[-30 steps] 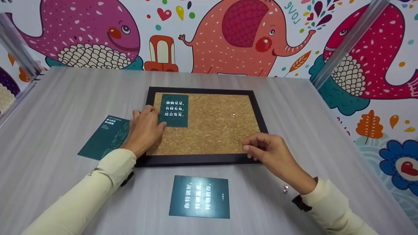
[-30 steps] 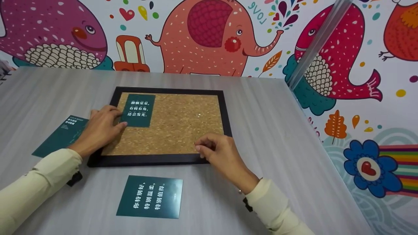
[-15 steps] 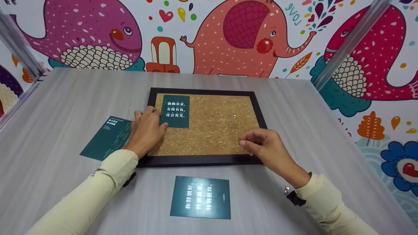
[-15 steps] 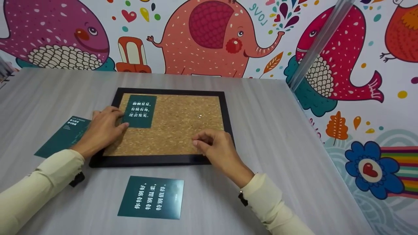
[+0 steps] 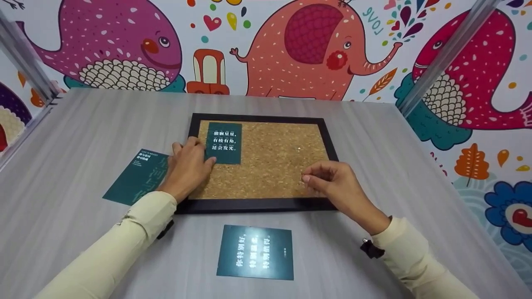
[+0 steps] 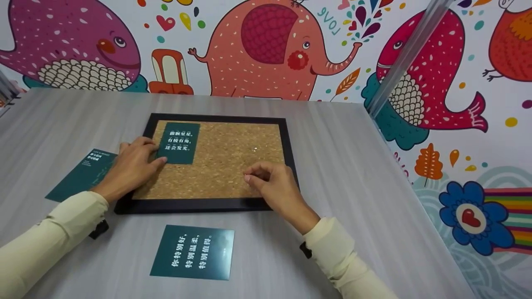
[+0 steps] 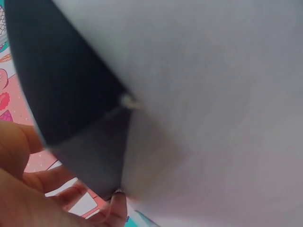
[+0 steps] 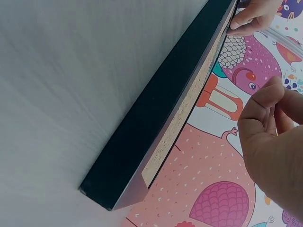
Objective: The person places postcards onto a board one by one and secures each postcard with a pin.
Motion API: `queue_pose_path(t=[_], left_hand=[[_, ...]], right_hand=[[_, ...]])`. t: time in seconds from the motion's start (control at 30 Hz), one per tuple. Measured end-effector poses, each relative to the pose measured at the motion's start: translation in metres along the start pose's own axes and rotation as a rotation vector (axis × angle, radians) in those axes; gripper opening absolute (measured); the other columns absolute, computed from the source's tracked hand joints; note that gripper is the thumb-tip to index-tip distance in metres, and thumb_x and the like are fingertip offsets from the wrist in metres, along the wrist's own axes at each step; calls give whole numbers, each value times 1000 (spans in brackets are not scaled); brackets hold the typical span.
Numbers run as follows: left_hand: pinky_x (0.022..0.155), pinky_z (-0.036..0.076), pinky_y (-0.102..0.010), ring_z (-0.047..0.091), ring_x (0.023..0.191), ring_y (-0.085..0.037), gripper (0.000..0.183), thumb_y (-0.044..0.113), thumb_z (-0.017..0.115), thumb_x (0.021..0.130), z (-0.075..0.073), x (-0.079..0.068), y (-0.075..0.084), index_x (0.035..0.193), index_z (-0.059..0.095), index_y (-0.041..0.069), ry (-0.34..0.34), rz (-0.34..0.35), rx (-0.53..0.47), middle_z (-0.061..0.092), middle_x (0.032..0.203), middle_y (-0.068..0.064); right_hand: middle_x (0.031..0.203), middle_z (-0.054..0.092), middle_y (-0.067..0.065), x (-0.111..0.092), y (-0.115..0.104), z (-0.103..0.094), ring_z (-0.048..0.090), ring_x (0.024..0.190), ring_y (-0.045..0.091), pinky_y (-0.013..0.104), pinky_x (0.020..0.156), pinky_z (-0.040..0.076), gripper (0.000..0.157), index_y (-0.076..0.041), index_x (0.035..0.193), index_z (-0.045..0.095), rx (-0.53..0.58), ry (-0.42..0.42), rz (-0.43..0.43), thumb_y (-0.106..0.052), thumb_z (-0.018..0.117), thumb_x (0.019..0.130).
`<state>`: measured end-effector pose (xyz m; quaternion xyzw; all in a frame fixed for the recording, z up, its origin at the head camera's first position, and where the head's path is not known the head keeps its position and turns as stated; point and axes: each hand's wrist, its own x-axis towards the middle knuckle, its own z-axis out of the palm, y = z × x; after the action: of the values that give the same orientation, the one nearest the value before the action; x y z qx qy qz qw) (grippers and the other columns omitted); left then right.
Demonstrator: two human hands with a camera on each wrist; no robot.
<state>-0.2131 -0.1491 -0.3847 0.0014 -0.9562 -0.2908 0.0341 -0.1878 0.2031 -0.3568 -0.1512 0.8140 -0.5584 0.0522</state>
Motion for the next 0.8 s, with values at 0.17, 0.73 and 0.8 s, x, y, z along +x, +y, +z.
queue_pose_path(t=[0.17,0.73,0.8], left_hand=[[110,41,-69,41,135,-50,44,22,68,111,1,-1,-1,140,67,-10,4,2,0,50,159,-21],[107,43,-67,42,133,-47,45,23,69,110,3,-1,-1,141,66,-10,10,-7,27,51,158,-20],[105,44,-67,43,131,-47,46,24,69,110,3,-1,-1,141,67,-10,12,-3,38,52,157,-21]], right_hand=[[96,78,17,5,-1,4,71,80,16,28,71,63,11,9,107,77,0,9,3,2,79,99],[99,76,25,24,-7,7,69,76,16,31,70,62,11,9,110,77,37,-22,4,1,77,101],[98,77,24,27,-9,7,68,76,17,31,70,62,11,7,110,78,44,-32,7,0,77,102]])
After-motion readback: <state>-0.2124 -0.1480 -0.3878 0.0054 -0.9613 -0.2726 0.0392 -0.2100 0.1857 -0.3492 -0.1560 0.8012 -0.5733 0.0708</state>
